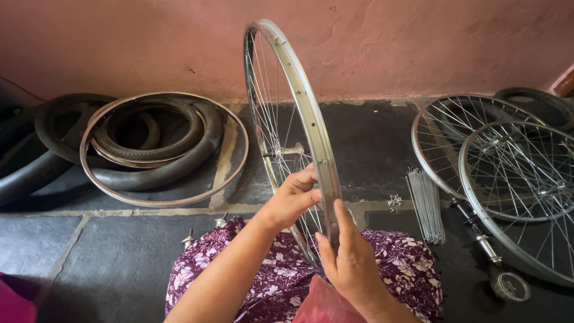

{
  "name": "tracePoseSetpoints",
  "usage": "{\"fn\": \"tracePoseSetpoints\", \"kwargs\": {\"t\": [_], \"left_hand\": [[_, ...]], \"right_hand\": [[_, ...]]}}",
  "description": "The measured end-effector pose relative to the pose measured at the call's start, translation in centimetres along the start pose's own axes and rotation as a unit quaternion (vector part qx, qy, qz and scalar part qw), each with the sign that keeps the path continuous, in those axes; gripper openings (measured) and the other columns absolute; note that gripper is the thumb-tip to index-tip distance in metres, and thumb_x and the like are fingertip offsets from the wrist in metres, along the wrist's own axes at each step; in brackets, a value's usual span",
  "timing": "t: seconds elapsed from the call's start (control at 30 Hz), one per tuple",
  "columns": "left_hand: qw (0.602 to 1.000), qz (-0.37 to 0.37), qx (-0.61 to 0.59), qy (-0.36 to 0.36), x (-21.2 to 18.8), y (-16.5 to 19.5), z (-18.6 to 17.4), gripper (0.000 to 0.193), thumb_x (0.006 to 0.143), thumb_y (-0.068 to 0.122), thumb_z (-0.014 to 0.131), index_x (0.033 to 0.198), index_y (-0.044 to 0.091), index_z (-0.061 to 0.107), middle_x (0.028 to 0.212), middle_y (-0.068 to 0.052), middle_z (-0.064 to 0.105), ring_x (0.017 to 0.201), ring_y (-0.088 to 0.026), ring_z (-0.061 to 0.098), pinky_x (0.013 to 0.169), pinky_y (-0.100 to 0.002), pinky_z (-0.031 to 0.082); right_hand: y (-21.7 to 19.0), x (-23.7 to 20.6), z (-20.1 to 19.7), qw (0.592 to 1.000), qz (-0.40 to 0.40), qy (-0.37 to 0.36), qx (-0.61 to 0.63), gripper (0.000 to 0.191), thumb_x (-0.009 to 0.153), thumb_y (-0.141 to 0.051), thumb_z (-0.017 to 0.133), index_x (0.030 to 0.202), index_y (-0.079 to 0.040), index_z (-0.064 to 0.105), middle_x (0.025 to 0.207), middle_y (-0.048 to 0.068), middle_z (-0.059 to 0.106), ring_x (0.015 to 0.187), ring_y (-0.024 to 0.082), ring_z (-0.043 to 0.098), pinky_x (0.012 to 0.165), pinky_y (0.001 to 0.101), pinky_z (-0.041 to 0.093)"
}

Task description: The person installs spokes into a bicycle wheel rim and hub. They repeatedly pick up a spoke, insert it through the hub flange, and thread it into a hole in the rim, then rotate the wheel to continue the process.

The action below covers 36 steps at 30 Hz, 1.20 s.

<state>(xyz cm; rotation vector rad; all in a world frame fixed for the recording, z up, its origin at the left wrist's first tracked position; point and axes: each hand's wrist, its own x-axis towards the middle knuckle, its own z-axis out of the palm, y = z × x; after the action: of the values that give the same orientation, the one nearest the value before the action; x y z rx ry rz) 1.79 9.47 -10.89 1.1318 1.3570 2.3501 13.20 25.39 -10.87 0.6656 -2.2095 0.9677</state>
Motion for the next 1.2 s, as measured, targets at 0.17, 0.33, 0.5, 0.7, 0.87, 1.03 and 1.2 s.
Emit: {"fn": "tracePoseSetpoints", "kwargs": {"t": [0.17, 0.33, 0.5, 0.7, 0.87, 1.03, 1.2], "left_hand": [[0.982, 0.021, 0.186, 0.003, 0.3, 0.2, -0.3, 0.02, 0.107, 0.025, 0.062, 0.11, 0.007, 0.07, 0.124, 0.0, 0.059, 0.126, -0.016, 0.05, 0.115, -0.036, 0.038], [0.981, -0.006, 0.191, -0.026, 0.1, 0.4, -1.0, 0.026, 0.112, 0.03, 0.056, 0.107, 0.01, 0.072, 0.119, -0.002, 0.062, 0.132, -0.02, 0.044, 0.121, -0.041, 0.033], [0.979, -0.001, 0.202, 0.005, -0.2, 0.5, -0.6, 0.026, 0.109, 0.031, 0.057, 0.107, 0.009, 0.072, 0.126, -0.002, 0.061, 0.136, -0.021, 0.043, 0.123, -0.041, 0.027], [0.99, 0.008, 0.141, 0.023, -0.1, -0.2, 0.2, 0.026, 0.107, 0.03, 0.058, 0.115, 0.01, 0.072, 0.136, -0.001, 0.057, 0.142, -0.02, 0.038, 0.123, -0.041, 0.028], [0.991, 0.008, 0.128, 0.028, -0.1, -1.3, -0.1, 0.025, 0.109, 0.027, 0.058, 0.119, 0.01, 0.074, 0.129, -0.003, 0.062, 0.139, -0.022, 0.043, 0.125, -0.041, 0.027], [0.992, -0.001, 0.124, 0.033, -0.3, -2.2, -0.5, 0.024, 0.109, 0.026, 0.058, 0.118, 0.011, 0.075, 0.126, -0.001, 0.063, 0.137, -0.022, 0.041, 0.122, -0.042, 0.03], [0.981, 0.063, 0.184, 0.011, -0.6, -1.0, 0.1, 0.023, 0.107, 0.025, 0.061, 0.119, 0.009, 0.073, 0.132, -0.005, 0.062, 0.147, -0.023, 0.037, 0.128, -0.043, 0.024]], "right_hand": [[1.3, -1.9, 1.6, 0.994, 0.057, 0.02, 0.089, 0.083, 0.094, -0.01, 0.067, 0.154, 0.011, 0.013, 0.109, 0.023, 0.07, 0.091, 0.03, 0.076, 0.077, 0.0373, 0.059], [1.7, -2.7, 2.3, 0.993, 0.053, 0.021, 0.106, 0.082, 0.096, -0.009, 0.065, 0.154, 0.011, 0.01, 0.111, 0.023, 0.069, 0.093, 0.03, 0.075, 0.08, 0.0375, 0.058], [0.6, -1.0, 1.4, 0.999, 0.004, 0.028, 0.042, 0.086, 0.093, -0.017, 0.07, 0.154, 0.011, 0.016, 0.125, 0.031, 0.061, 0.108, 0.04, 0.069, 0.09, 0.0422, 0.057], [-0.7, 4.3, -1.0, 0.994, -0.068, 0.047, -0.065, 0.097, 0.081, -0.031, 0.08, 0.153, 0.003, 0.025, 0.148, 0.034, 0.037, 0.134, 0.048, 0.047, 0.108, 0.0519, 0.046], [-1.5, 7.2, -1.7, 0.998, -0.055, 0.04, -0.015, 0.076, 0.085, -0.018, 0.077, 0.15, 0.001, 0.043, 0.156, 0.03, 0.033, 0.133, 0.038, 0.049, 0.11, 0.05, 0.047], [-2.4, 8.0, -2.1, 0.996, -0.06, 0.061, -0.014, 0.055, 0.088, -0.009, 0.071, 0.14, 0.0, 0.058, 0.156, 0.025, 0.039, 0.139, 0.04, 0.047, 0.107, 0.0425, 0.052], [-3.1, 7.9, -2.6, 0.969, -0.131, 0.062, -0.198, 0.055, 0.085, -0.014, 0.074, 0.135, 0.004, 0.06, 0.149, 0.023, 0.045, 0.133, 0.042, 0.049, 0.111, 0.0515, 0.045]]}}
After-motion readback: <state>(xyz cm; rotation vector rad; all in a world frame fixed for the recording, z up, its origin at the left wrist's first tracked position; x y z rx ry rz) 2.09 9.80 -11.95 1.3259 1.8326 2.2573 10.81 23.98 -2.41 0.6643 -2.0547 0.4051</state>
